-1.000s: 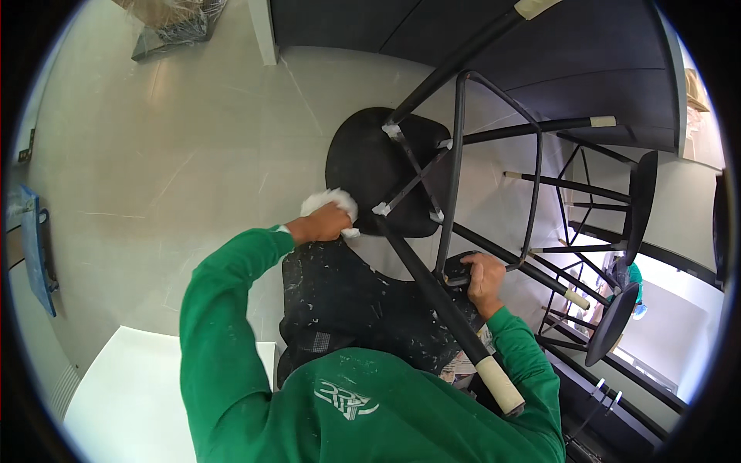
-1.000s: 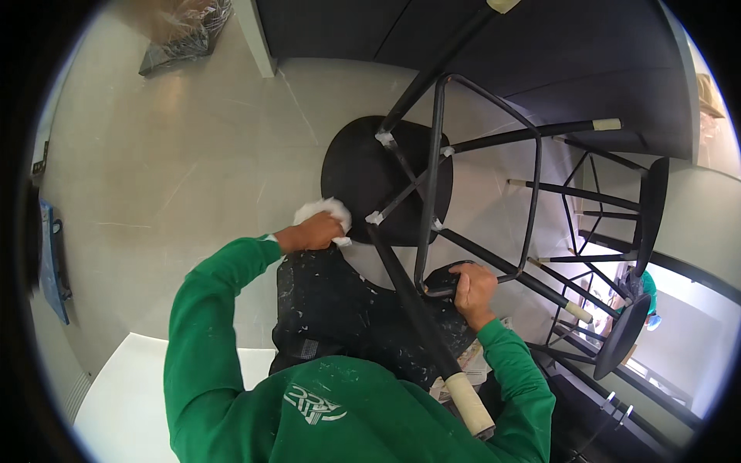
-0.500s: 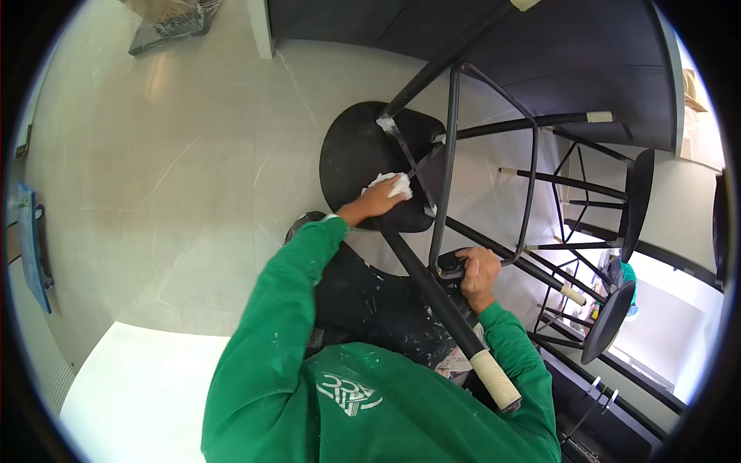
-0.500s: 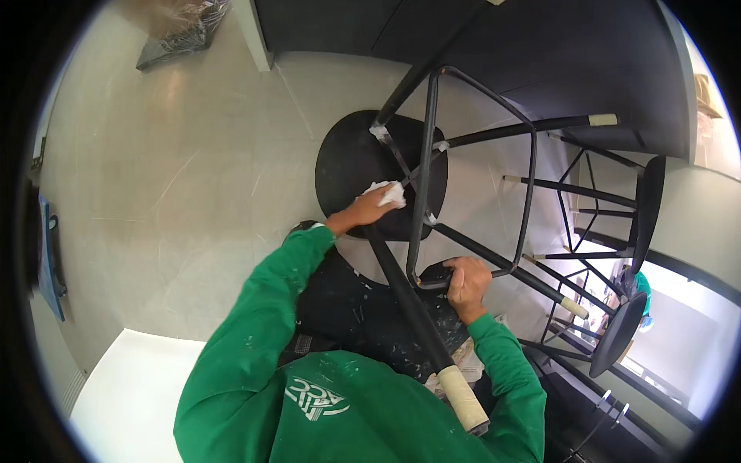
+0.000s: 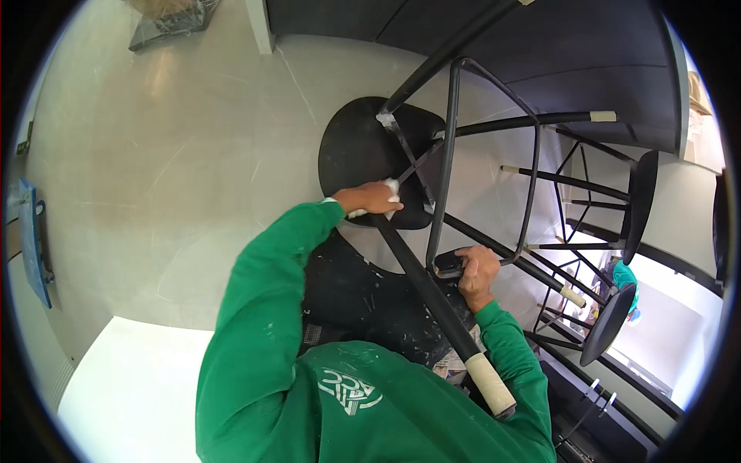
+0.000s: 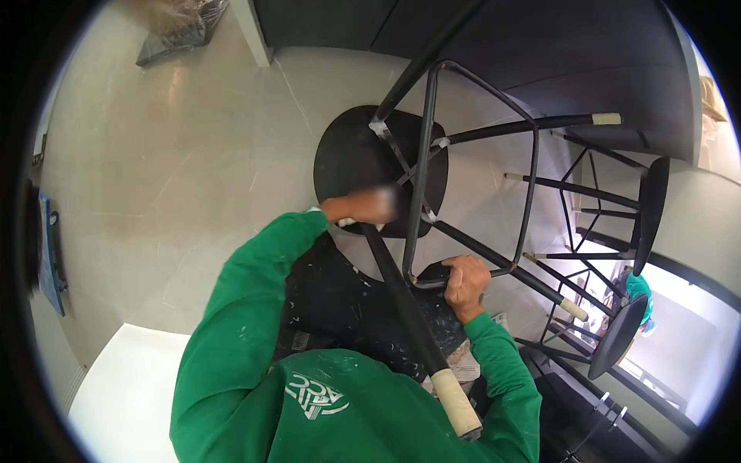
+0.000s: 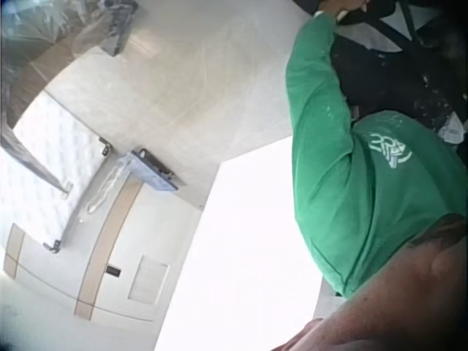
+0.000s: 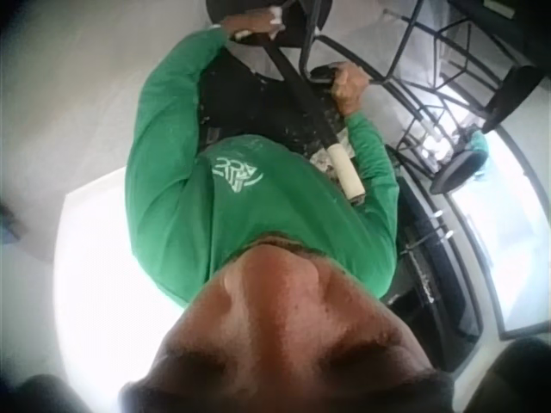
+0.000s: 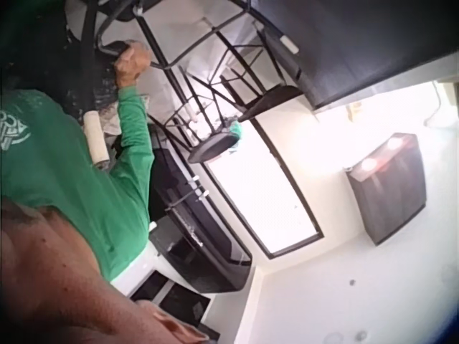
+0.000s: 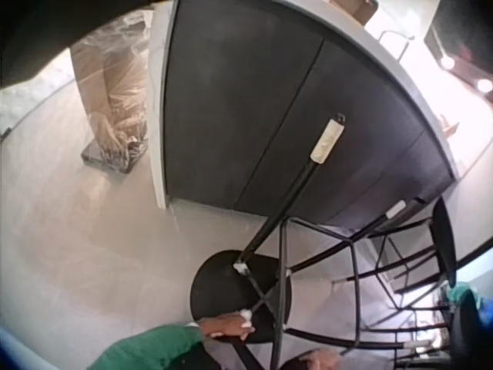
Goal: The person wipes the underside of a black stool with a white cloth and applies masking tape to the metal frame parts.
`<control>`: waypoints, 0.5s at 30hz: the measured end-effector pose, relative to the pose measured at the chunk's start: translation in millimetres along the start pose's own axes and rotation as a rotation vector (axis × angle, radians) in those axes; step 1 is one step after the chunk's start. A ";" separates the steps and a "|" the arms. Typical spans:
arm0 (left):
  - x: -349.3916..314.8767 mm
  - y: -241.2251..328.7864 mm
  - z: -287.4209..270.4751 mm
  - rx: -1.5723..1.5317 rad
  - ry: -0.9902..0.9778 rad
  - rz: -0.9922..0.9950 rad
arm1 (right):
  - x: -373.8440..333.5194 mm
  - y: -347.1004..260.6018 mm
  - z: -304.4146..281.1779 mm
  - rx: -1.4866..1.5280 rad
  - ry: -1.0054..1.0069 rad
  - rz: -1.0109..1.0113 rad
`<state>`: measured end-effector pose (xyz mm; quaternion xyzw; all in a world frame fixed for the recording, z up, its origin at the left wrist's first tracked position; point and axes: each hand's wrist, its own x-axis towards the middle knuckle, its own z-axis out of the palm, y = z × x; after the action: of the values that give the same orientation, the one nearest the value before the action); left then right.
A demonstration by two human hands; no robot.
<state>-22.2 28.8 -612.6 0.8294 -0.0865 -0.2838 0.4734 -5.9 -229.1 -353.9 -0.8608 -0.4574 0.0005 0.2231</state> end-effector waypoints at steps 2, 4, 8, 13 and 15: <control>-30.7 -15.6 -3.6 -0.566 0.059 0.139 | -5.3 1.9 -4.6 -0.019 0.001 0.008; -57.4 -29.6 -24.8 -0.772 0.371 -0.017 | -3.3 1.9 -3.2 -0.021 0.000 0.001; -48.5 -30.6 23.8 -0.840 0.561 -0.086 | 2.6 -2.8 2.9 -0.013 0.007 -0.016; -68.0 68.3 93.7 -1.047 1.034 -0.022 | 6.0 -1.2 10.2 0.012 0.024 -0.007; -124.1 150.1 77.2 -1.238 0.862 0.095 | -6.0 9.6 3.0 -0.008 0.019 0.024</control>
<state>-148.3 -57.5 -469.3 0.4449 0.2461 0.0896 0.8564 -2.4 -237.3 -361.5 -0.8671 -0.4449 -0.0068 0.2240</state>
